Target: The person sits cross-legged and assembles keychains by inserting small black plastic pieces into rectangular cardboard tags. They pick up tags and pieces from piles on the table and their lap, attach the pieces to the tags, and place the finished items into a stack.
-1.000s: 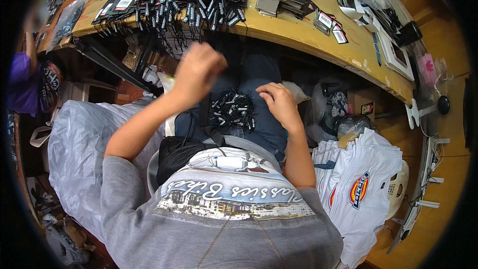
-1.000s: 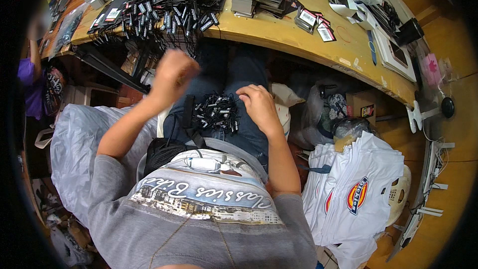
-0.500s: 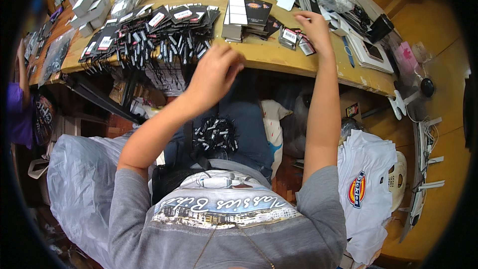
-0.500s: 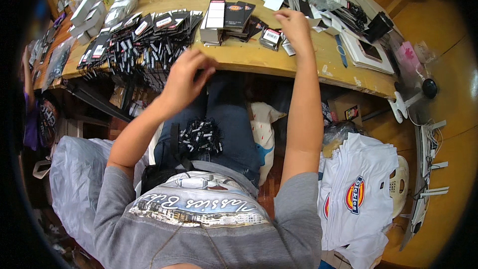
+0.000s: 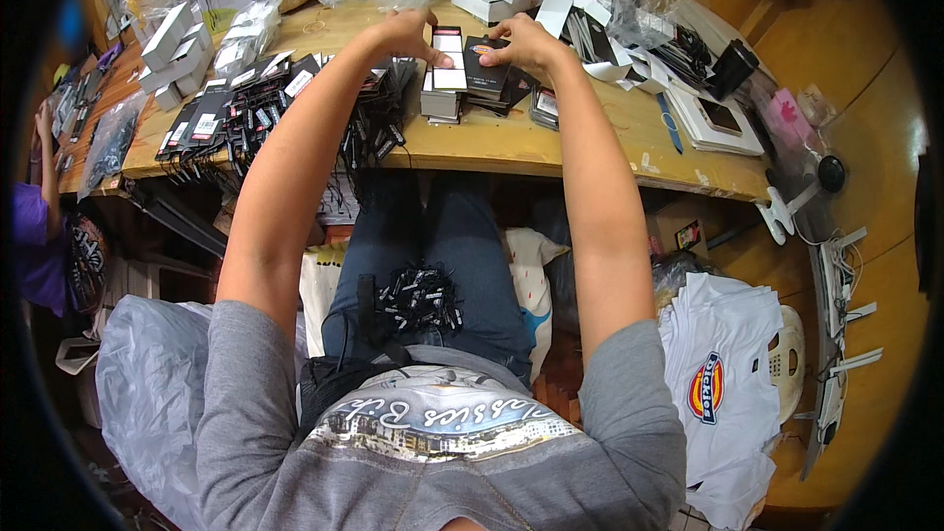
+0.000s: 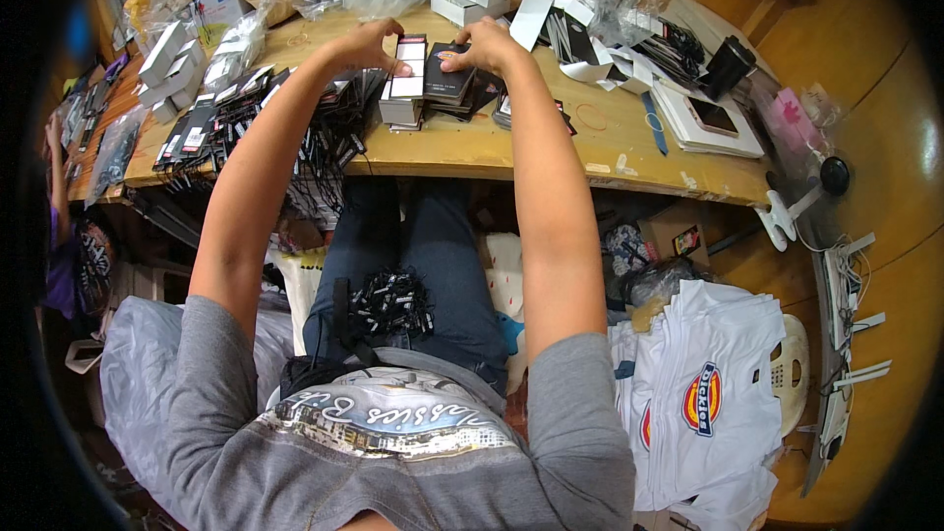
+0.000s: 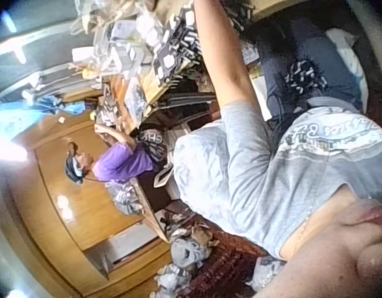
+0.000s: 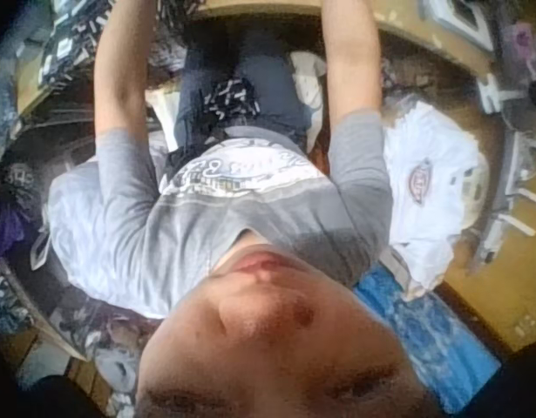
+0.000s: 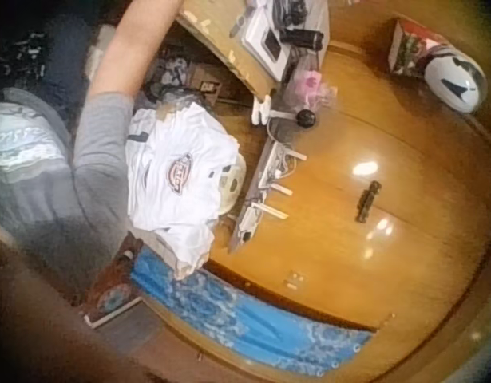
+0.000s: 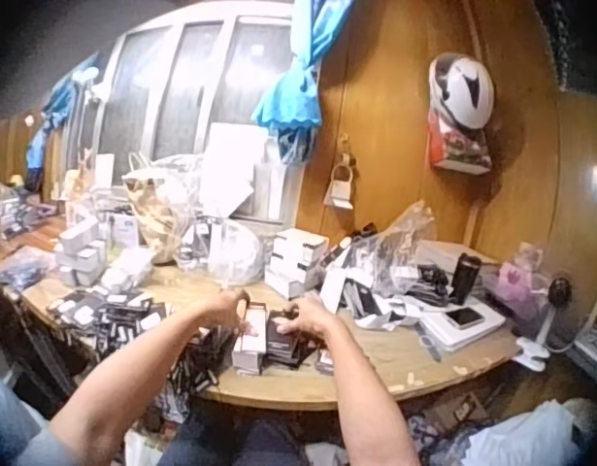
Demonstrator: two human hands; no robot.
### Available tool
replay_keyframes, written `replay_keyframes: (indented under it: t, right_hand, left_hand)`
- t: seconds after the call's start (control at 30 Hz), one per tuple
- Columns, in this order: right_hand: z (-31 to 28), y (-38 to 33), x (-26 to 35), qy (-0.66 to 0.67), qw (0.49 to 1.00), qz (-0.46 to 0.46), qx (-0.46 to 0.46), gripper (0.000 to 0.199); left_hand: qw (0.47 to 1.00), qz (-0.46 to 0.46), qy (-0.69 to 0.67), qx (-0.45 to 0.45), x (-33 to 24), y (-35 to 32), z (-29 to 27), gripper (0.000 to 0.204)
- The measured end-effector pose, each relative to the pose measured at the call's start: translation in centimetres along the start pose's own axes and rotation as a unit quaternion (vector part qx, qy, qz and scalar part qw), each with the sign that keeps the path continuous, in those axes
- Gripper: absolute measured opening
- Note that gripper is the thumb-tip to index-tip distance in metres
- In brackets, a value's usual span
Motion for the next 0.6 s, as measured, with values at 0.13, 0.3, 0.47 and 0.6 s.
replay_keyframes:
  t: [0.13,0.3,0.47,0.6]
  right_hand:
    - [-0.4,0.4,-0.8,0.102,0.994,0.039,-0.023,0.061]
    - [-2.8,-1.5,-0.3,0.386,0.912,0.045,-0.131,0.038]
    - [-5.6,-4.5,4.8,0.494,0.852,-0.122,-0.122,0.025]
    - [-4.9,-6.6,6.9,0.399,0.899,-0.138,-0.115,0.029]
  left_hand:
    - [0.984,0.026,-0.095,-0.146,0.1,-0.4,-0.6,0.058]
    - [0.823,-0.053,-0.545,-0.153,-2.1,-2.5,-2.8,0.027]
    - [0.797,-0.012,-0.581,-0.162,-5.1,-5.0,-4.6,0.031]
    - [0.762,-0.016,-0.635,-0.126,-6.6,-6.5,-3.4,0.029]
Point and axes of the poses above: each hand's wrist, its own y-axis towards the middle knuckle, its own z-axis out of the palm, x = y × z, the point moved 3 cm from there along y, towards the middle knuckle, and after that the axes turned 4 degrees about -z, right-handed, at the moved point
